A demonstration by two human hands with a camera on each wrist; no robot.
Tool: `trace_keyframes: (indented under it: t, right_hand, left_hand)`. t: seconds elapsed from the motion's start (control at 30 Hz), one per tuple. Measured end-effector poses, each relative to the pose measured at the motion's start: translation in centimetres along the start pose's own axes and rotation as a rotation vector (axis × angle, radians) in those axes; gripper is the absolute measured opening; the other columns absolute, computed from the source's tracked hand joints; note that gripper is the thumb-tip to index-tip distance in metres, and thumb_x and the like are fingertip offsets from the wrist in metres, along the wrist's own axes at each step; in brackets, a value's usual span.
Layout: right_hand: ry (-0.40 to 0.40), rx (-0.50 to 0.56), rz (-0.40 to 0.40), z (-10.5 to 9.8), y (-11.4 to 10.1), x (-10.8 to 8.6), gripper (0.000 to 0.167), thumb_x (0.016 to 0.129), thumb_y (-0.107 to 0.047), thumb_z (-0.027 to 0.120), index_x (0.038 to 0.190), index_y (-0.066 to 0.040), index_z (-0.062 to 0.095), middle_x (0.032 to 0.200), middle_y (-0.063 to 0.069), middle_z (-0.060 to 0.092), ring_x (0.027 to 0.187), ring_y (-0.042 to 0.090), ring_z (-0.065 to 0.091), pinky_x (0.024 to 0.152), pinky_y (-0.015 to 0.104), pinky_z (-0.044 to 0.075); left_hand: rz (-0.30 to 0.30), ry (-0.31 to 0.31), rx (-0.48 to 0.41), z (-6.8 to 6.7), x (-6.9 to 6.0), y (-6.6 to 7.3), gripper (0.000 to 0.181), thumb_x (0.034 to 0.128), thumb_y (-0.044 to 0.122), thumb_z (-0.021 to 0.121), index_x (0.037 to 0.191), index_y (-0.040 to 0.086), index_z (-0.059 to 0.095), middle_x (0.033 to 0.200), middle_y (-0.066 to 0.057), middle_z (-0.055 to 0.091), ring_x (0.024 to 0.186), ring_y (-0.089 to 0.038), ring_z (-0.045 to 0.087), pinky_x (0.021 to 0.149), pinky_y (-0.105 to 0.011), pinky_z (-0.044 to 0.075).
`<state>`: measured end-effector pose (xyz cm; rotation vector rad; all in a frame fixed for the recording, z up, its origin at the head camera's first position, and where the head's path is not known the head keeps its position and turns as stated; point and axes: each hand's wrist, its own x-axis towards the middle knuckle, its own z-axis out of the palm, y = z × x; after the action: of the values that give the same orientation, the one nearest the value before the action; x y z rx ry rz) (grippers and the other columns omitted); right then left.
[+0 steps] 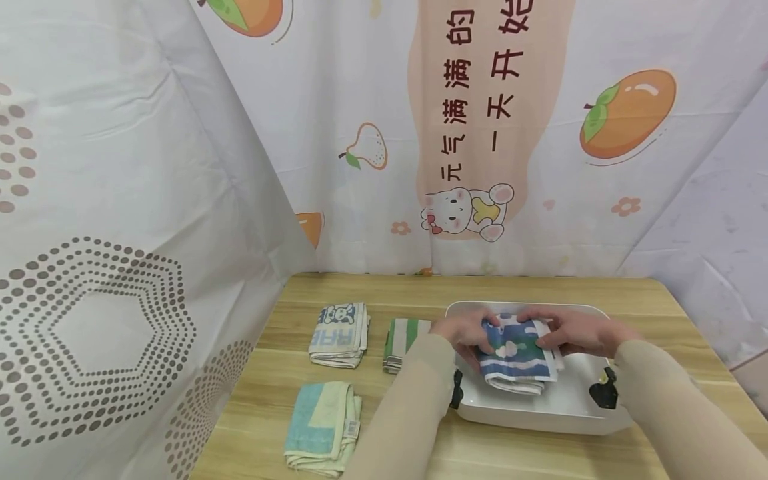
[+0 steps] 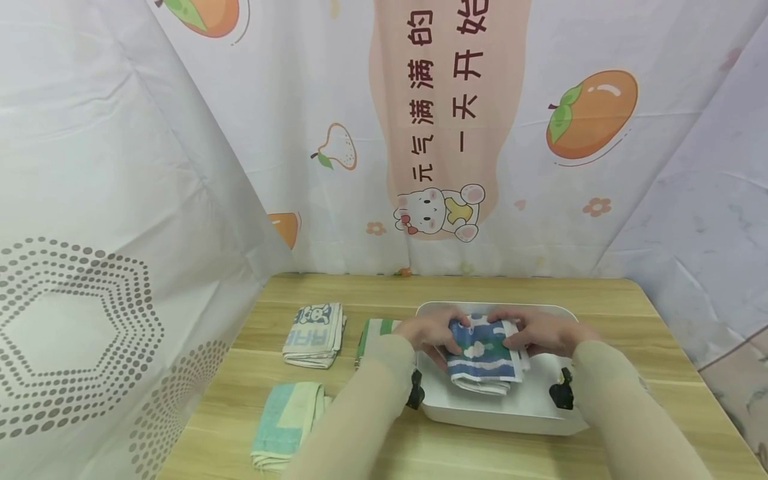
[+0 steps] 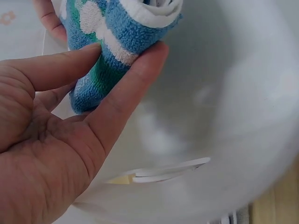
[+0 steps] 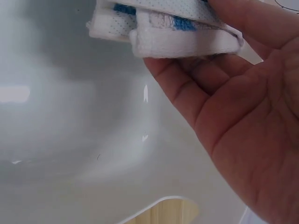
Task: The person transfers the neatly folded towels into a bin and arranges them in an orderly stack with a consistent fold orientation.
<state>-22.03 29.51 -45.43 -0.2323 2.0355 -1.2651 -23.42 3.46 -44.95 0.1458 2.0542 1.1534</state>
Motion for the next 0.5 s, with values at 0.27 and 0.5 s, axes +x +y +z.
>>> trace_keyframes:
  t: [0.27, 0.5]
  right_hand:
    - [-0.007, 0.041, 0.046, 0.2, 0.9, 0.2, 0.065, 0.096, -0.018, 0.071, 0.153, -0.012, 0.041, 0.141, 0.022, 0.045, 0.109, 0.028, 0.058, 0.088, 0.039, 0.055]
    - [-0.023, 0.045, 0.067, 0.4, 1.2, 0.2, 0.065, 0.097, -0.019, 0.07, 0.154, -0.011, 0.041, 0.144, 0.025, 0.04, 0.111, 0.029, 0.057, 0.09, 0.04, 0.055]
  left_hand:
    - [-0.031, -0.032, -0.03, 0.3, 0.1, -0.3, 0.045, 0.0924, -0.004, 0.067, 0.131, 0.019, 0.061, 0.114, -0.013, 0.055, 0.074, -0.036, 0.069, 0.069, -0.048, 0.063]
    - [-0.054, -0.059, -0.054, 0.4, 0.1, -0.6, 0.047, 0.0941, -0.001, 0.064, 0.137, 0.018, 0.06, 0.117, -0.014, 0.057, 0.078, -0.038, 0.069, 0.075, -0.052, 0.062]
